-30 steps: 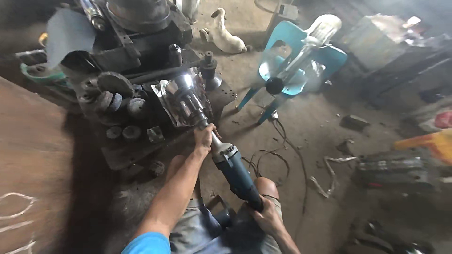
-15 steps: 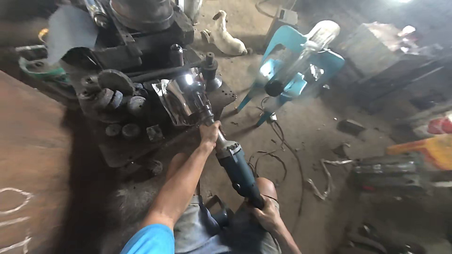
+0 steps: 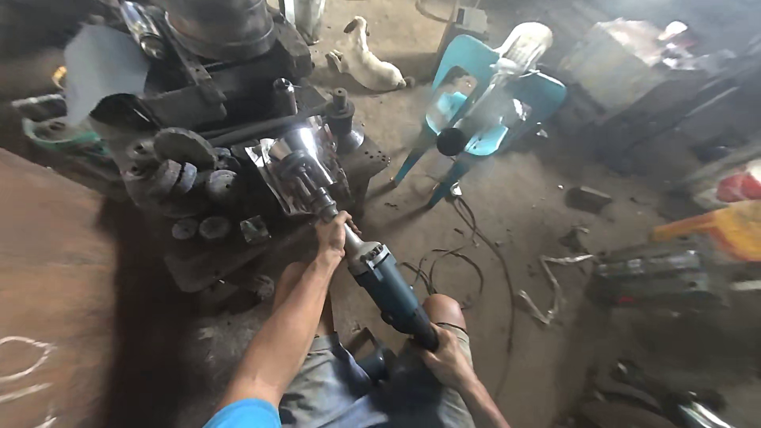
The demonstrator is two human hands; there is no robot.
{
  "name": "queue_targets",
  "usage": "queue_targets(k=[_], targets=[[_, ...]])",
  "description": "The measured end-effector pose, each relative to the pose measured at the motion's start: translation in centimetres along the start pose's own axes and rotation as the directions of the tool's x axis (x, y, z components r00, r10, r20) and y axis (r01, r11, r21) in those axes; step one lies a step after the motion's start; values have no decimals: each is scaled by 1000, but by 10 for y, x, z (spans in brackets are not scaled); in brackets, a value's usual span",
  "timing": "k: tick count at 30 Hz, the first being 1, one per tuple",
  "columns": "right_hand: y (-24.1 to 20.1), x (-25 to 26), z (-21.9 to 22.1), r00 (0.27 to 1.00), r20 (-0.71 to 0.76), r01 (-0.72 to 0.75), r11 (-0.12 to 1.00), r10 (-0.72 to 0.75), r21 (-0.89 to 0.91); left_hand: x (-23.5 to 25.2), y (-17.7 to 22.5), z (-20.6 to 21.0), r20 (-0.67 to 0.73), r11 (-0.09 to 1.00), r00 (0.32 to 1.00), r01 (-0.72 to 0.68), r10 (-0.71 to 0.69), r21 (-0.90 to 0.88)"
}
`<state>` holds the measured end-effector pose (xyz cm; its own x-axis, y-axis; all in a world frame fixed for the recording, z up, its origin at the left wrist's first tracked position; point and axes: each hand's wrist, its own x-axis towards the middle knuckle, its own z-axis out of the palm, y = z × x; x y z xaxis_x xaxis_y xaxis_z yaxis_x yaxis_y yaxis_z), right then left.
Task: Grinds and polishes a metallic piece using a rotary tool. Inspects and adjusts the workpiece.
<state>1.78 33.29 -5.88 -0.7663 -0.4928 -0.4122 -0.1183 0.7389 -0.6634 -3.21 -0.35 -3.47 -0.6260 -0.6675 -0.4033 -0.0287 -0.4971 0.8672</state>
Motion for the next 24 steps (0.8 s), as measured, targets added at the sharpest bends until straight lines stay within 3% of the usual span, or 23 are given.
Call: queue_targets(k=[12,24], targets=[[6,7,-7,996,31,-90,969,86,228,15,12,53,-56,994,996,69,-65,79],[-2,-4,-3,999,17,-44,999,43,19,-1,3,13,-25,1000,999,21,-21,-6]])
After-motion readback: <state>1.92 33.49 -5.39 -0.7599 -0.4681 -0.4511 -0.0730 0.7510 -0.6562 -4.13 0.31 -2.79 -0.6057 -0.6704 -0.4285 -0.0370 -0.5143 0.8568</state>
